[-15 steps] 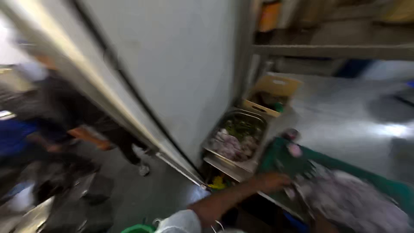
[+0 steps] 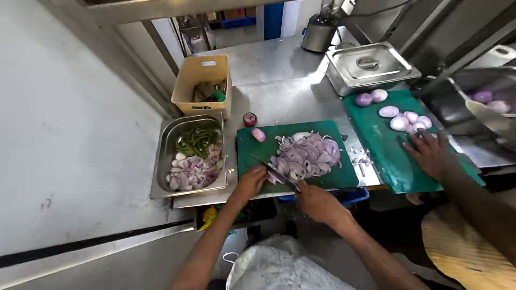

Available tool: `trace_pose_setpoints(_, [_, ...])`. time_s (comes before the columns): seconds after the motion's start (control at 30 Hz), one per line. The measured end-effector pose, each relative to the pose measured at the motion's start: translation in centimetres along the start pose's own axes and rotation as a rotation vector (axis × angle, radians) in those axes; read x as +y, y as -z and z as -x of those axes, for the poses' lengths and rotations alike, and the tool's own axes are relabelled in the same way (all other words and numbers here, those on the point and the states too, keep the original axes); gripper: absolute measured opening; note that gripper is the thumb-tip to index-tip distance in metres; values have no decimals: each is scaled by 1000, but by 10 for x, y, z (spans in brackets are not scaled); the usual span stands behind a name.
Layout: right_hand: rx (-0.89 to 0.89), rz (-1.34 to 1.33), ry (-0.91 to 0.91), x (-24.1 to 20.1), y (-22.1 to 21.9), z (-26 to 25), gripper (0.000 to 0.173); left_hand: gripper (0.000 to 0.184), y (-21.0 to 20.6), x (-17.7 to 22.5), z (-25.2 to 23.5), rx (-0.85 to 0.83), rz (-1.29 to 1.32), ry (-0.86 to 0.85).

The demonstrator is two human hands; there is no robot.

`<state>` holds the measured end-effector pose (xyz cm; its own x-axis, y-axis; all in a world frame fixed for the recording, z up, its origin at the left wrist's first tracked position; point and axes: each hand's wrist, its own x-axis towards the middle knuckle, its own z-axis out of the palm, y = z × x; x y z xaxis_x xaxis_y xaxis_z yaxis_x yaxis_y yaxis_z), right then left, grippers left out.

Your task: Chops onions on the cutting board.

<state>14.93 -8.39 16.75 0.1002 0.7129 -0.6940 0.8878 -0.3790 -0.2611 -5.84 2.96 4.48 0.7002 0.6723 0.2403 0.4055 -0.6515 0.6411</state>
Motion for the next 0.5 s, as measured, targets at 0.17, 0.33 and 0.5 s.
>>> trace_pose_setpoints(0.17, [-6,-42,26,6,-26,-32,41,21,-11,-6,4,36,-25,-22])
trace_pose_setpoints(0.33, [-7,24,4,-1,-6,-5,37,16,-22,-13,10,118,-23,-66])
trace_pose_setpoints(0.5, [9,-20,19,1,-20,-27,39,17,-28,-15,10,165,-3,-100])
